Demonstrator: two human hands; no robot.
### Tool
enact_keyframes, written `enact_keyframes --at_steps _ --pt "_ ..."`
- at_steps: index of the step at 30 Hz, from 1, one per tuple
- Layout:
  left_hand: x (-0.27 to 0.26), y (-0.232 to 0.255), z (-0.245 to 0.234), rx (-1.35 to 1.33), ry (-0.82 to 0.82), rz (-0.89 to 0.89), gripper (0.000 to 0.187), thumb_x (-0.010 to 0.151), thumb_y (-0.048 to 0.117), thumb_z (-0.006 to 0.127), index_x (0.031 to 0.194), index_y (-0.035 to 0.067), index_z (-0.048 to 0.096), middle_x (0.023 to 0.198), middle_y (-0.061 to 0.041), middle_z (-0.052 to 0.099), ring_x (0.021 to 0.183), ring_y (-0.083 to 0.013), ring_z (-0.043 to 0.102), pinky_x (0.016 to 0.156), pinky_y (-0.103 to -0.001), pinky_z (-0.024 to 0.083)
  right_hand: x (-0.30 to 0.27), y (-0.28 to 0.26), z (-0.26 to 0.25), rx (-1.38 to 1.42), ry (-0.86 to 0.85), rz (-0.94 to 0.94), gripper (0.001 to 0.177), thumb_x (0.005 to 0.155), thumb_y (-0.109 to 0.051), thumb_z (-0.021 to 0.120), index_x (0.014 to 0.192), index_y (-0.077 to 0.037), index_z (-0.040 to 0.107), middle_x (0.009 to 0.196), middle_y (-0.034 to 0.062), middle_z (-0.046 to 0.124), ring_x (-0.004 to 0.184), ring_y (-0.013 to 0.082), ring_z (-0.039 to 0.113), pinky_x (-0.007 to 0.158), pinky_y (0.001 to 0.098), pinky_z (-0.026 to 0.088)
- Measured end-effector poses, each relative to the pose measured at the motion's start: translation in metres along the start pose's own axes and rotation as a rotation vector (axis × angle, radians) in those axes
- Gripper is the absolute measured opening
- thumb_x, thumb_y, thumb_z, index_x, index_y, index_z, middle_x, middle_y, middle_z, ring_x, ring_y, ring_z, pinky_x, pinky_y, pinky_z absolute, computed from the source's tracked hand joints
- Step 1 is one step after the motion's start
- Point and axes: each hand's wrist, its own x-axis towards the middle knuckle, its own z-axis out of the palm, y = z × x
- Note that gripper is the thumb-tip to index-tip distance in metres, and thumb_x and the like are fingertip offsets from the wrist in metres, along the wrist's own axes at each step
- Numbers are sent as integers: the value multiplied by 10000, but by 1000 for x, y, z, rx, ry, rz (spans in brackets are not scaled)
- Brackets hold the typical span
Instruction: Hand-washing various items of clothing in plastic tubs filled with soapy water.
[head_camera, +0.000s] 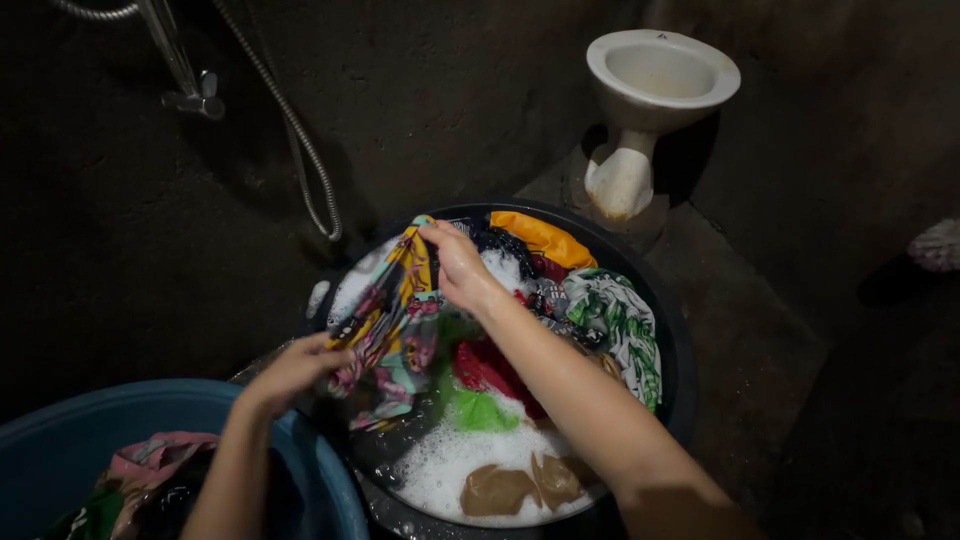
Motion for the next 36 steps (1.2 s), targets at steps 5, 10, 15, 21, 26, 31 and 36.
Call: enact_keyframes --at_steps 5,10,15,21,26,31,36 --pt "9 26 0 -751 156 153 218 929 246 712 1035 57 684 961 -76 703 901 -201 668 827 -370 549 -3 23 -13 -905 -26 -20 330 1036 -317 538 1051 -7 649 943 163 728 867 247 691 784 359 562" --pt "12 54 19 -1127 182 321 162 944 202 656 1036 70 679 968 -62 705 897 -192 687 820 -359 578 12 108 -17 -208 -134 -124 221 1079 -192 560 1150 15 581 959 197 663 884 311 690 802 433 610" --pt "-7 67 28 -864 -28 356 249 962 201 681 1121 21 616 1000 -108 674 882 -202 680 779 -367 576 -32 125 1 -451 -298 93 296 1038 -189 503 1205 -26 685 1132 122 755 1007 219 689 881 365 566" --pt "-43 94 39 -1092 -335 162 351 918 284 653 1152 33 582 1070 -142 688 879 -230 723 750 -373 623 16 130 -62 -3 -309 815 282 996 -320 588 1098 -72 676 1047 88 751 890 205 733 778 360 606" --pt "-3 33 -11 -1073 -105 246 374 973 194 702 1207 -76 592 1136 -226 666 835 -228 741 674 -308 611 11 12 -80 -81 -391 461 152 1018 -246 664 1074 -109 698 851 -8 691 514 28 472 385 174 320" --pt "36 -21 7 -691 376 -5 592 903 134 743 1295 -172 423 1188 -304 641 777 -250 746 600 -336 628 -5 -12 -76 -299 -263 354 217 1025 -292 670 1064 -79 679 797 -40 639 520 23 457 427 186 349" --pt "44 -22 103 579 260 -188 1185 788 394 853 1579 129 12 1558 -239 283 1422 -487 304 1143 -662 254 -10 147 -95 -1373 -261 551 816 640 -323 971 1286 -57 548 1140 141 750 910 219 707 742 363 615"
